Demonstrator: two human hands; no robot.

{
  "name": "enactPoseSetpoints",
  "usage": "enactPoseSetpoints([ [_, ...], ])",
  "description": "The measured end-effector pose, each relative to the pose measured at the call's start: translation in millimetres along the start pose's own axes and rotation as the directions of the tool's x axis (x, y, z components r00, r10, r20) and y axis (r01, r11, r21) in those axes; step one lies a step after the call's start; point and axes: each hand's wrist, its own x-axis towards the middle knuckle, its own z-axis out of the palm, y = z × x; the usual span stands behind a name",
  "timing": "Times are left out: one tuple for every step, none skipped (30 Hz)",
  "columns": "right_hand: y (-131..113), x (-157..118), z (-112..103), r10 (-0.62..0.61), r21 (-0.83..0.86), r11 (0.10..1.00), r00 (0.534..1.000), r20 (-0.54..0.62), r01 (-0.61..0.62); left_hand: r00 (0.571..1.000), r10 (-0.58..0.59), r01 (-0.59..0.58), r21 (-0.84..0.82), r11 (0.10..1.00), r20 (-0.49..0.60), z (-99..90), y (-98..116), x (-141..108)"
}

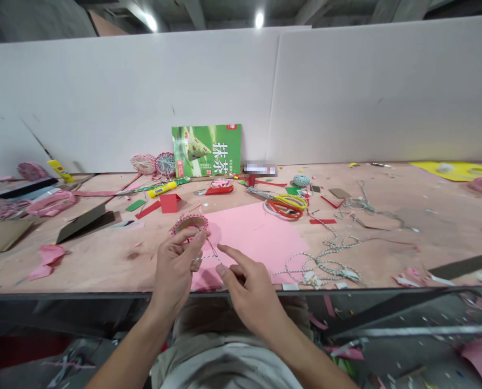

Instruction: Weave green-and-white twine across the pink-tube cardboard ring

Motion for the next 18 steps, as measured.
enactPoseSetpoints([
  [-2.2,2.7,-2.6,0.01,0.019,1.0,0.999,0.032,-0.01,1.0,0.003,-0.003,0.013,1.0,0.014,0.3,0.2,-1.2],
  [-4.3,5.2,-5.3,0.01,0.033,0.999,0.998,0.054,-0.012,0.999,0.005,-0.005,0.024,1.0,0.036,0.7,0.3,-2.7],
  [-6.3,7.3,-7.6,0.003,0.045,0.999,0.998,0.069,-0.006,0.998,0.006,-0.008,0.033,0.999,0.06,1.3,0.4,-4.5],
  [-8.1,8.7,-9.5,-0.008,0.056,0.998,0.997,0.076,0.004,0.997,0.008,-0.011,0.036,0.999,0.08,1.9,0.6,-6.2],
  [-9.7,9.5,-10.8,-0.021,0.067,0.998,0.997,0.079,0.016,0.996,0.01,-0.013,0.035,0.999,0.092,2.5,0.9,-7.8],
  [-10.8,9.7,-11.4,-0.031,0.077,0.997,0.997,0.073,0.026,0.995,0.01,-0.014,0.035,0.999,0.095,2.8,1.4,-9.1],
  [-11.5,9.4,-11.4,-0.038,0.082,0.996,0.998,0.057,0.034,0.996,0.01,-0.013,0.039,0.999,0.093,2.9,2.1,-10.3],
  [-11.7,8.8,-11.0,-0.044,0.082,0.996,0.999,0.023,0.042,0.996,0.008,-0.013,0.053,0.998,0.091,2.6,2.9,-11.3],
  [-11.3,8.2,-10.3,-0.054,0.076,0.996,0.998,-0.025,0.056,0.996,0.003,-0.01,0.081,0.997,0.092,2.0,3.8,-12.5],
  [-10.3,7.7,-9.5,-0.071,0.063,0.995,0.994,-0.086,0.076,0.996,-0.003,-0.008,0.117,0.993,0.094,1.1,4.6,-13.9],
  [-8.8,7.5,-8.5,-0.093,0.047,0.994,0.983,-0.159,0.101,0.995,-0.005,-0.01,0.158,0.987,0.097,0.1,5.2,-15.7],
  [-6.8,7.7,-7.5,-0.115,0.033,0.991,0.965,-0.237,0.127,0.994,-0.005,-0.016,0.198,0.98,0.105,-0.9,5.4,-18.1],
  [-4.5,8.1,-6.4,-0.133,0.034,0.988,0.942,-0.309,0.151,0.993,-0.005,-0.023,0.235,0.972,0.12,-1.8,5.4,-20.9],
  [-2.2,8.7,-5.1,-0.137,0.058,0.984,0.919,-0.37,0.17,0.989,-0.007,-0.033,0.27,0.962,0.146,-2.6,5.0,-24.2],
  [-0.3,9.4,-3.6,-0.125,0.106,0.977,0.904,-0.41,0.183,0.982,-0.015,-0.044,0.305,0.951,0.188,-3.1,4.4,-27.7],
  [1.0,10.1,-1.9,-0.095,0.175,0.967,0.9,-0.425,0.185,0.969,-0.03,-0.058,0.344,0.937,0.244,-3.5,3.8,-31.2],
  [1.3,10.5,0.0,-0.054,0.258,0.95,0.909,-0.413,0.174,0.952,-0.053,-0.072,0.387,0.919,0.303,-3.8,3.4,-34.3],
  [0.5,10.8,2.0,-0.008,0.344,0.927,0.926,-0.378,0.148,0.932,-0.076,-0.089,0.427,0.9,0.355,-4.0,3.3,-36.8],
])
